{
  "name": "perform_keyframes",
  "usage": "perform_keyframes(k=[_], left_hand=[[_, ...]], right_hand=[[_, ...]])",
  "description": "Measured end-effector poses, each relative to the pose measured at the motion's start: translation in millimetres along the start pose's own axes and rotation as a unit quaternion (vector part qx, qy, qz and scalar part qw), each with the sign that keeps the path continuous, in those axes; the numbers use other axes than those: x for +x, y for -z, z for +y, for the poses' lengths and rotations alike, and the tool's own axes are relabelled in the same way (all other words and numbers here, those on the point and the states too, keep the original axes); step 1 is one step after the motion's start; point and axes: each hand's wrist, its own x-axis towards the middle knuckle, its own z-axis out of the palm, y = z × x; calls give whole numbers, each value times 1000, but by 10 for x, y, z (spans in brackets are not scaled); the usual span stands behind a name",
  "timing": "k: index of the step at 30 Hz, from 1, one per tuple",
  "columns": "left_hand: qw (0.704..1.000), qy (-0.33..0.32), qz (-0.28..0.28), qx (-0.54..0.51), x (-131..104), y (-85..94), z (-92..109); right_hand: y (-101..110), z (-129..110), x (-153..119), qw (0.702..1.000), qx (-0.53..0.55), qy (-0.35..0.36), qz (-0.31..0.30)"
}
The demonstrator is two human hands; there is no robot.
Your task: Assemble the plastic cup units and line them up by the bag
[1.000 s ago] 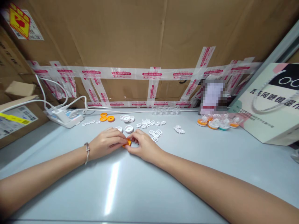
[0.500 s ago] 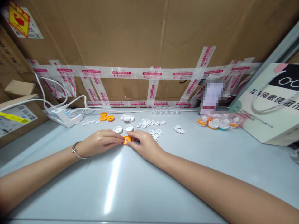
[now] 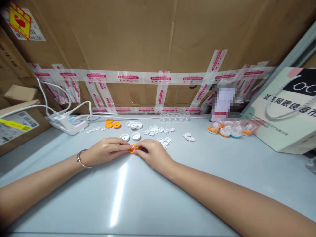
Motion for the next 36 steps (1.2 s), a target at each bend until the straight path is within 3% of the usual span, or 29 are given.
perform_keyframes(k=[5, 13, 23, 26, 30, 31, 36], left_hand=[[1000, -3, -3, 6, 5, 5, 8], [999, -9, -37, 38, 5, 17, 34], [997, 4, -74, 11, 20, 15, 64], [996, 23, -81, -25, 47, 94, 51], [992, 104, -37, -55, 69, 348, -65], [989, 133, -43, -56, 65, 422, -108], [944, 234, -224, -72, -2, 637, -266]], right_hand=[[0, -10, 1, 1000, -17, 24, 0], [-55, 16, -18, 985, -139, 105, -8], [-72, 12, -19, 965, -215, 147, -29], [-70, 3, -20, 969, -205, 135, -23], [-51, -31, -23, 980, -166, 112, -15], [-44, -42, -23, 982, -157, 102, -18], [-24, -72, -18, 991, -127, 47, -20]])
